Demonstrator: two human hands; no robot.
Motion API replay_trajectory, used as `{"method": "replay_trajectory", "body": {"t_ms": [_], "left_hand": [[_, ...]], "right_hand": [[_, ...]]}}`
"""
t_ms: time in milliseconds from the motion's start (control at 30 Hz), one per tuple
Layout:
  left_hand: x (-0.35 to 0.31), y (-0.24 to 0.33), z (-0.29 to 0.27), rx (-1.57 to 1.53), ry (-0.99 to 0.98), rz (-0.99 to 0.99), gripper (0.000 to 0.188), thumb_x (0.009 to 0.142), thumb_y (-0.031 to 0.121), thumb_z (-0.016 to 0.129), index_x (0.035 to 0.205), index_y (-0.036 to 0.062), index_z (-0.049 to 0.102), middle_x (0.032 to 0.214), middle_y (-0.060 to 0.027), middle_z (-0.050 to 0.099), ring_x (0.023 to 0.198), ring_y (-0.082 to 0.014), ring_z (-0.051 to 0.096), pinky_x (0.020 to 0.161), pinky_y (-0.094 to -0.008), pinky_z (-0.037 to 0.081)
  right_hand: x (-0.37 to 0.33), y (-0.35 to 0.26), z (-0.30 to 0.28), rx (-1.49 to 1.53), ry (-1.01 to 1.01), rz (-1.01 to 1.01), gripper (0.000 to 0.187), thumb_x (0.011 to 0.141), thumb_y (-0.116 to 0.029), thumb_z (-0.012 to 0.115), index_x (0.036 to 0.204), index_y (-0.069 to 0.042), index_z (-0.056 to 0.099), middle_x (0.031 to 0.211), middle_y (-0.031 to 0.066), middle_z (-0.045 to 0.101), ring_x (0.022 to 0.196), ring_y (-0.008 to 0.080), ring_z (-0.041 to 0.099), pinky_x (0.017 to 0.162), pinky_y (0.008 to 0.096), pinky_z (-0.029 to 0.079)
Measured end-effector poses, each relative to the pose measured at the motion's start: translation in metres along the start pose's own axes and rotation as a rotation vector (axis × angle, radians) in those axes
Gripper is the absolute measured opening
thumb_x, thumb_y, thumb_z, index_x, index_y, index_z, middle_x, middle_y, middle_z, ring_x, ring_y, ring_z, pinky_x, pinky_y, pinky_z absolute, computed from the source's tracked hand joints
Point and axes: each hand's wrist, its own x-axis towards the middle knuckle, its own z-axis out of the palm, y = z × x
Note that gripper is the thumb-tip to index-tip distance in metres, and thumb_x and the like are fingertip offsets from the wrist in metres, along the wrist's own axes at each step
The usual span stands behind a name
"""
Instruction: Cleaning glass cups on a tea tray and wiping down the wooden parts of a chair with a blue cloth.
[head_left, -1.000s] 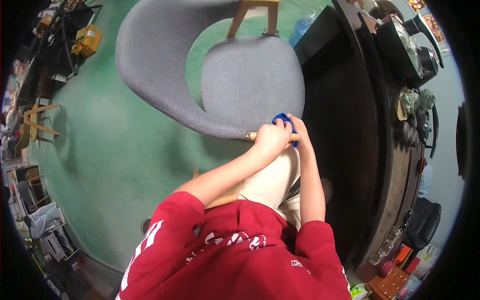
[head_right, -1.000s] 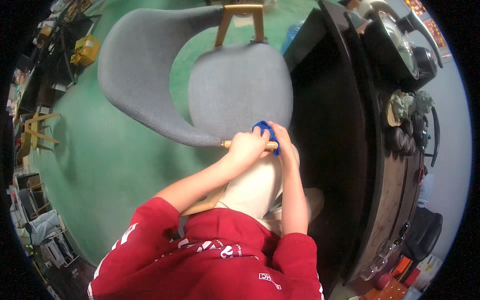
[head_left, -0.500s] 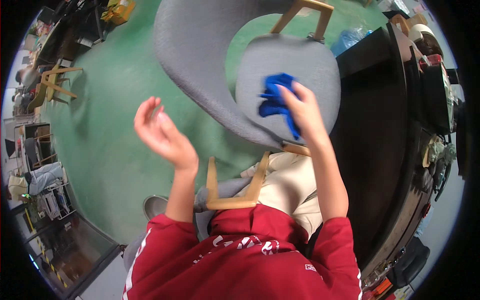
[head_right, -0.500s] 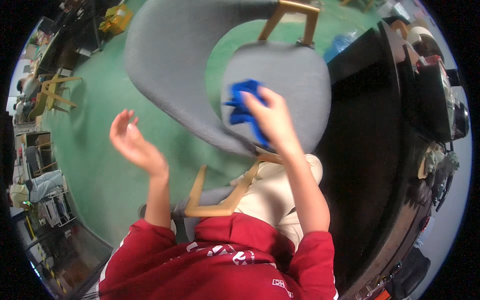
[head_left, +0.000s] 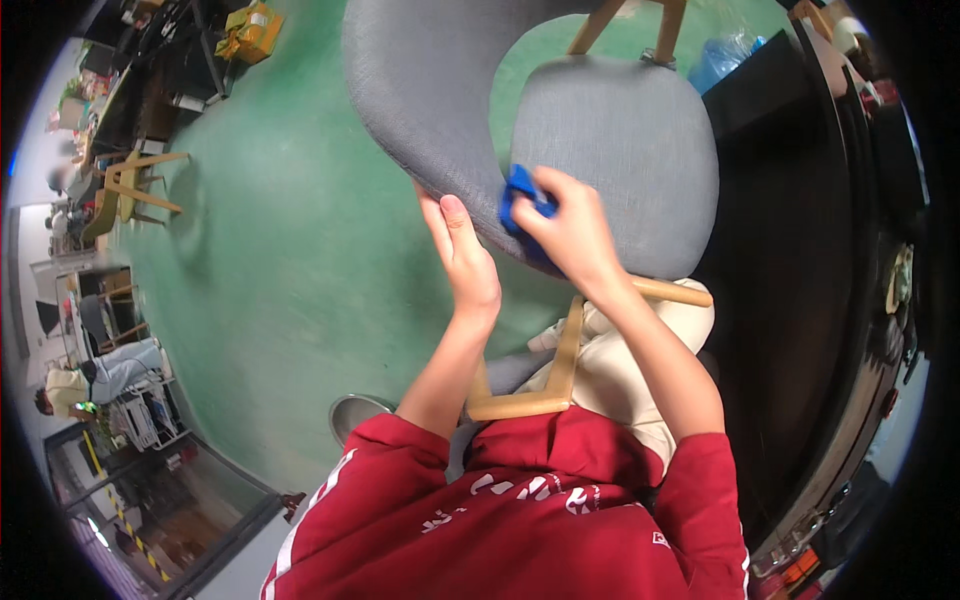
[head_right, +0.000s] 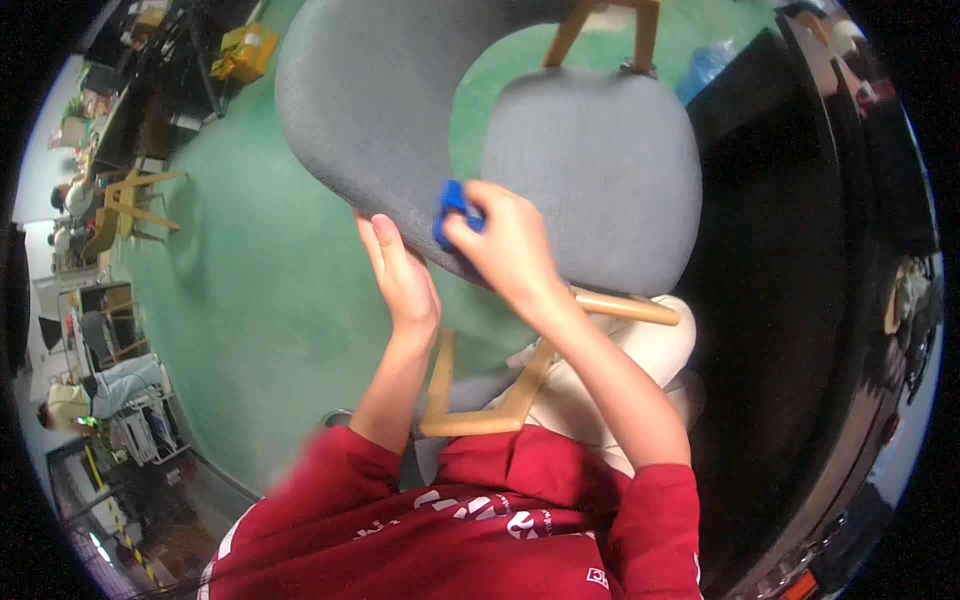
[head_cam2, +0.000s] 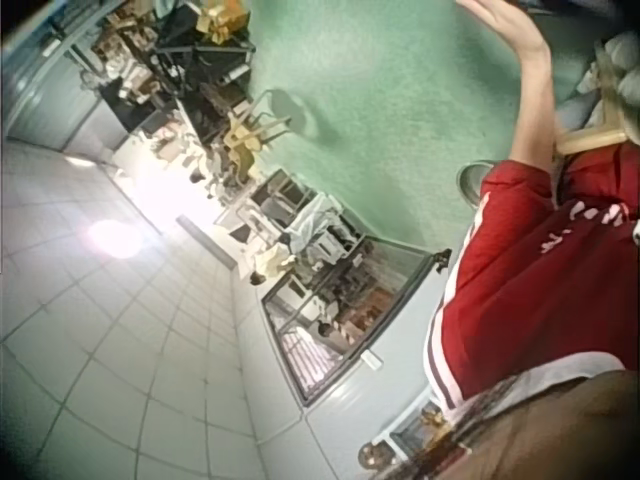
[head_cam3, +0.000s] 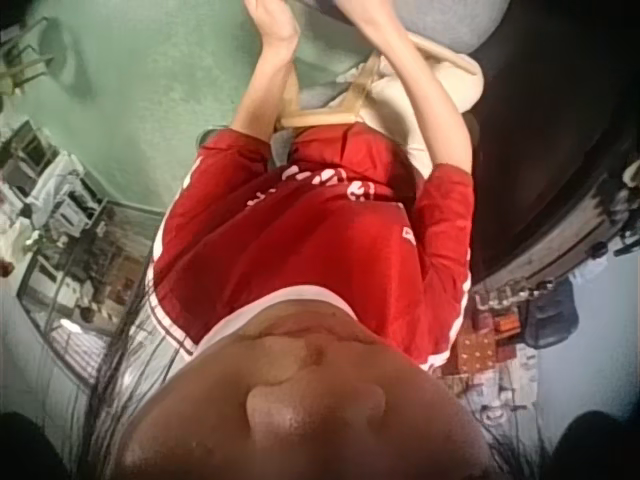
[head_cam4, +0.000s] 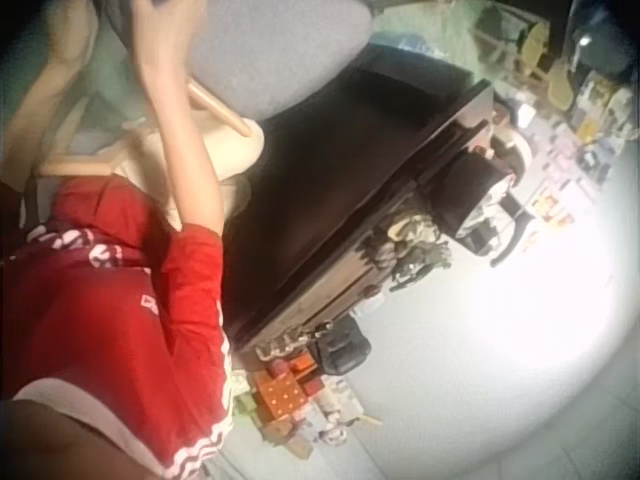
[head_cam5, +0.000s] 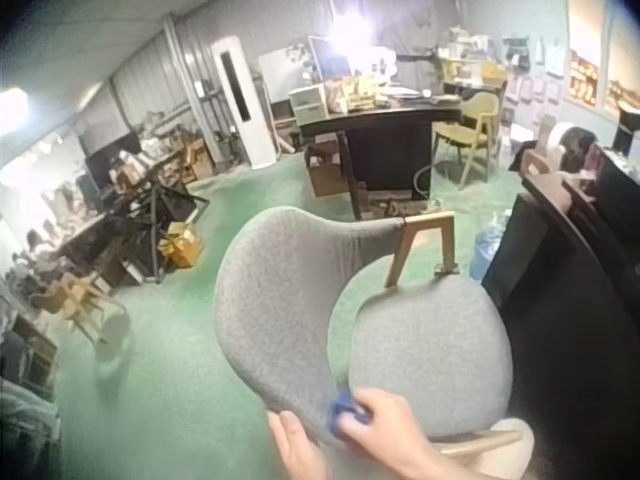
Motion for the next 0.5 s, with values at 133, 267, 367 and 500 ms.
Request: {"method": "replay_trajectory", "body": {"t_ms": [133, 267, 367, 500], "left_hand": [[-0.002, 0.003, 0.006, -0.167, 0.001, -0.078, 0.056, 0.101, 0.035, 0.031, 0.145, 0.0038, 0.013, 0.146, -0.0136, 0.026, 0.134, -0.0235, 0.027, 0.11, -0.0368, 0.022], [0.0, 0.005, -0.001, -0.141, 0.017, -0.065, 0.056, 0.101, 0.035, 0.031, 0.145, 0.0044, 0.013, 0.145, -0.0134, 0.026, 0.134, -0.0234, 0.028, 0.11, -0.0368, 0.022], [0.003, 0.003, -0.006, -0.072, 0.055, -0.041, 0.057, 0.101, 0.036, 0.032, 0.145, 0.0048, 0.013, 0.145, -0.0133, 0.027, 0.133, -0.0232, 0.028, 0.11, -0.0366, 0.022], [0.001, -0.005, 0.001, 0.053, 0.068, 0.035, 0.058, 0.101, 0.039, 0.032, 0.145, 0.005, 0.016, 0.144, -0.0134, 0.028, 0.132, -0.0232, 0.03, 0.108, -0.0359, 0.024]], "right_hand": [[0.024, -0.027, 0.024, 0.201, 0.148, -0.022, 0.022, 0.072, -0.016, 0.062, 0.074, 0.004, 0.05, 0.07, 0.0206, 0.053, 0.063, 0.0367, 0.051, 0.06, 0.0411, 0.042], [0.004, -0.012, 0.021, 0.103, 0.124, -0.125, 0.021, 0.072, -0.016, 0.061, 0.076, 0.002, 0.052, 0.073, 0.0209, 0.054, 0.067, 0.0382, 0.053, 0.061, 0.0419, 0.043], [-0.018, -0.001, -0.016, -0.124, -0.075, -0.061, 0.021, 0.071, -0.017, 0.061, 0.077, 0.002, 0.054, 0.075, 0.0194, 0.057, 0.073, 0.0386, 0.057, 0.064, 0.0434, 0.045], [-0.02, -0.004, -0.013, -0.105, 0.03, -0.013, 0.019, 0.071, -0.016, 0.06, 0.074, 0.001, 0.053, 0.074, 0.0176, 0.058, 0.071, 0.0372, 0.057, 0.064, 0.0438, 0.045]]}}
